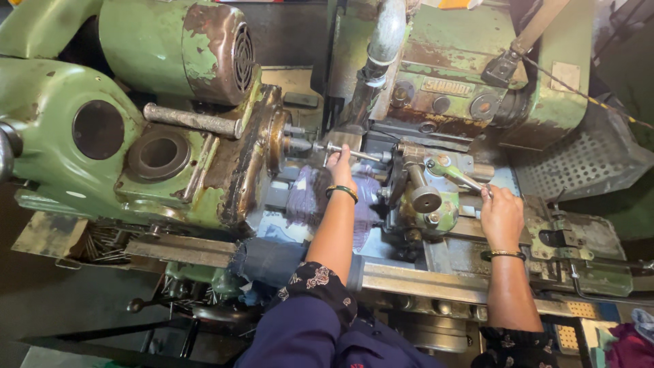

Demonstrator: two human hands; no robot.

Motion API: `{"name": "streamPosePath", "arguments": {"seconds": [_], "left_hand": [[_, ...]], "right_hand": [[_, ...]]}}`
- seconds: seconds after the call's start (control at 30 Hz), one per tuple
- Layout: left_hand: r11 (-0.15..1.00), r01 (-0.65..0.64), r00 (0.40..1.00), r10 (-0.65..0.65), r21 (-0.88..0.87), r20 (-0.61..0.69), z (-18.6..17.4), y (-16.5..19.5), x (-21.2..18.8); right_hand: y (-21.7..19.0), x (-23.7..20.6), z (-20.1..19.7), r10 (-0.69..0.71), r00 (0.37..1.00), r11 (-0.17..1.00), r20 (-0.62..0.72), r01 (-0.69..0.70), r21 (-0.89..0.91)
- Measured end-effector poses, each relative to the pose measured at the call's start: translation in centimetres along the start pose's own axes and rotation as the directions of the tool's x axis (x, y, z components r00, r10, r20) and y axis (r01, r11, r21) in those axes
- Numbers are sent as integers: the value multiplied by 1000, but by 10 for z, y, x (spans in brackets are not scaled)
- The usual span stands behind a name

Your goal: The person operates a metal lathe to machine cylindrical metal rods. They repeatedly load a rod into the chuck, engage the cutting tool, and remove the finished piece, placing it into a green bin.

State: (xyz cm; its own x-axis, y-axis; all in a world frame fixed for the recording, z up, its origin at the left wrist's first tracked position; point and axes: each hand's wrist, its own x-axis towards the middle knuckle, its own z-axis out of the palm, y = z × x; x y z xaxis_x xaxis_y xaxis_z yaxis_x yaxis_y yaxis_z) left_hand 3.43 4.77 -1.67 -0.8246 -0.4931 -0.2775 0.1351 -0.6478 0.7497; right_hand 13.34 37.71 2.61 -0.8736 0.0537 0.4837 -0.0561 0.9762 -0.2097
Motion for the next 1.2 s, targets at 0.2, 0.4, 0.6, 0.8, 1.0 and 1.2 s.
{"name": "streamPosePath", "arguments": {"seconds": [0.2, 0.4, 0.6, 0.8, 1.0, 1.2], "left_hand": [[992, -118, 993, 117, 45, 9, 3, 16, 7], [990, -121, 991, 124, -73, 40, 5, 32, 1], [982, -178, 979, 172, -54, -108, 3, 42, 0], [981, -177, 974, 163, -82, -159, -12, 33, 9], [996, -43, 993, 50, 72, -103, -18, 19, 19], [991, -81, 990, 92, 104, -109, -16, 15, 28]], "right_hand": [[-5, 6, 1, 48, 997, 995, 64, -43, -86], [-14, -19, 5, 108, 989, 989, 104, -96, -113], [-10, -7, 12, 107, 989, 981, 102, -88, -174], [-6, -5, 17, 113, 988, 983, 108, -96, -153], [-6, -8, 14, 133, 984, 984, 121, -116, -137], [-11, -7, 9, 148, 980, 979, 132, -126, -158]]}}
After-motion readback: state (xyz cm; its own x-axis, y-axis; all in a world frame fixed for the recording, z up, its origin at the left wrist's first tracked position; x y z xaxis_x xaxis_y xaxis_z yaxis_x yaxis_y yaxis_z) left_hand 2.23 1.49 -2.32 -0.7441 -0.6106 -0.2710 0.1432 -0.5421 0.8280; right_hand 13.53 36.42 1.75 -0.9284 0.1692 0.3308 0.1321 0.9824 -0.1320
